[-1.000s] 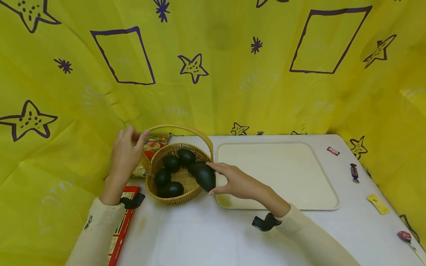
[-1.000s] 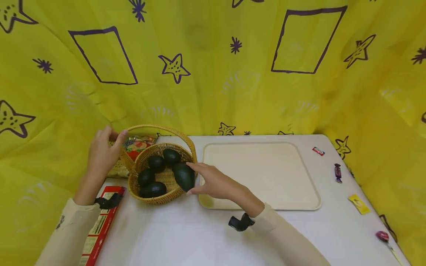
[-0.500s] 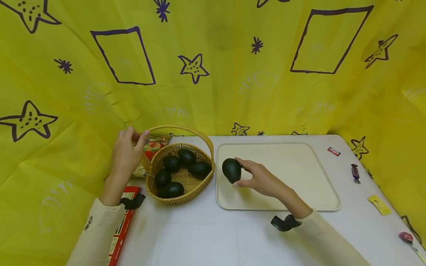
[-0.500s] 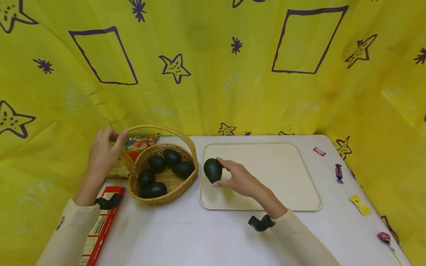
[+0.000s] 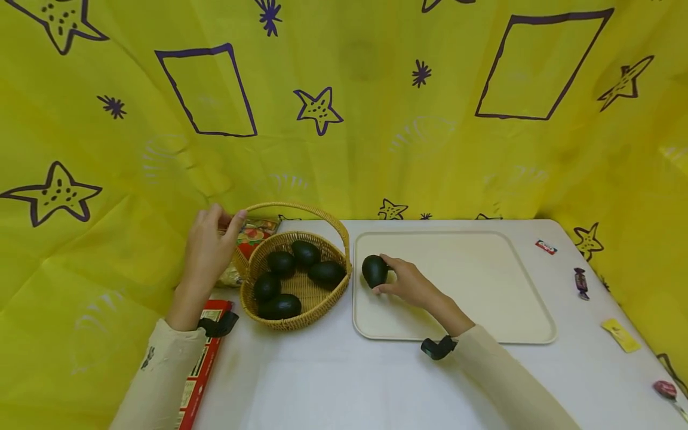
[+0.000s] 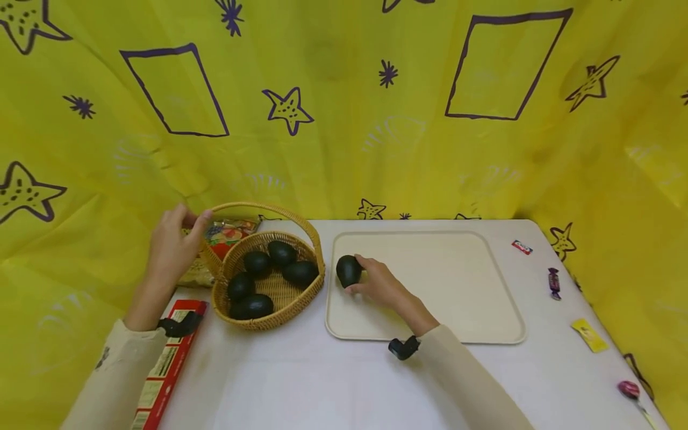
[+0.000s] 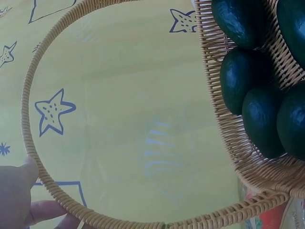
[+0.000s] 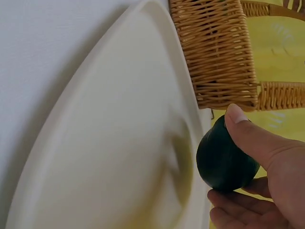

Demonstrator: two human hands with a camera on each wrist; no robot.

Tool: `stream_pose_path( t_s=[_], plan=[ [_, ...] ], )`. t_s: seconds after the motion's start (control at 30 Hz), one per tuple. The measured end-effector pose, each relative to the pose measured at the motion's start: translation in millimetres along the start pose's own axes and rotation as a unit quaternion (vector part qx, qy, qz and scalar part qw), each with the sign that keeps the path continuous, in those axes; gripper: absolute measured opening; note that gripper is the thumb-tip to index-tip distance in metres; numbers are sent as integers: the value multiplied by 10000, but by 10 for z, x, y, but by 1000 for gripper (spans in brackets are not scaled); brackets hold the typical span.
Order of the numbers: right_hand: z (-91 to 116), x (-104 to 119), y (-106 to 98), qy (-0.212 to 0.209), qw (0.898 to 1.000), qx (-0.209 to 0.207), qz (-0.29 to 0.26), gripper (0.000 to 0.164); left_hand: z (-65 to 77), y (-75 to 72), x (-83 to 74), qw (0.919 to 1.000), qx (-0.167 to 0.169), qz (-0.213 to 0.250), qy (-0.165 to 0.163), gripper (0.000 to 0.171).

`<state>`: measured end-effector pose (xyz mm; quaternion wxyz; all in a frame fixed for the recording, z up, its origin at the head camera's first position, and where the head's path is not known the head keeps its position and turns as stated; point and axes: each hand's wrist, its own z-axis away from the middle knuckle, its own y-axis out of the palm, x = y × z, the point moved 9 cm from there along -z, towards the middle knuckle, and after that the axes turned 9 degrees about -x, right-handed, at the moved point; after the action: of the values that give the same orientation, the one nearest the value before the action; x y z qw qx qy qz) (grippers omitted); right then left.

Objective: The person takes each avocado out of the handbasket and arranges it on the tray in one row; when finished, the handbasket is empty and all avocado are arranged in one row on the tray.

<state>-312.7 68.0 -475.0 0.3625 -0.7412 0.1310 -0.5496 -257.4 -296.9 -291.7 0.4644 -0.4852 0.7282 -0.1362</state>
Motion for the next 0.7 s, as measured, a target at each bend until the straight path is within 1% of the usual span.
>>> stream_pose_path(
  t_s=[0.23, 0.33, 0.5, 0.6, 0.7],
  plan=[
    [-88, 17, 169, 108, 9997, 17, 224, 91, 11, 0, -5, 9999, -96, 39, 46, 54],
    [-104, 42, 216, 119, 9997, -22, 216, 91, 16, 7, -6, 9999, -97, 60, 40, 54],
    [-115, 73, 273, 101, 9998, -105, 129, 92, 21, 10, 1, 9999, -121, 79, 4, 53],
    [-127, 88, 294, 61, 9997, -179, 180, 93, 17, 5, 3, 9998, -160, 82, -12, 54],
    [-123, 93, 298, 121, 9995, -195, 211, 94, 14, 3, 6, 9998, -177, 88, -23, 55]
  ],
)
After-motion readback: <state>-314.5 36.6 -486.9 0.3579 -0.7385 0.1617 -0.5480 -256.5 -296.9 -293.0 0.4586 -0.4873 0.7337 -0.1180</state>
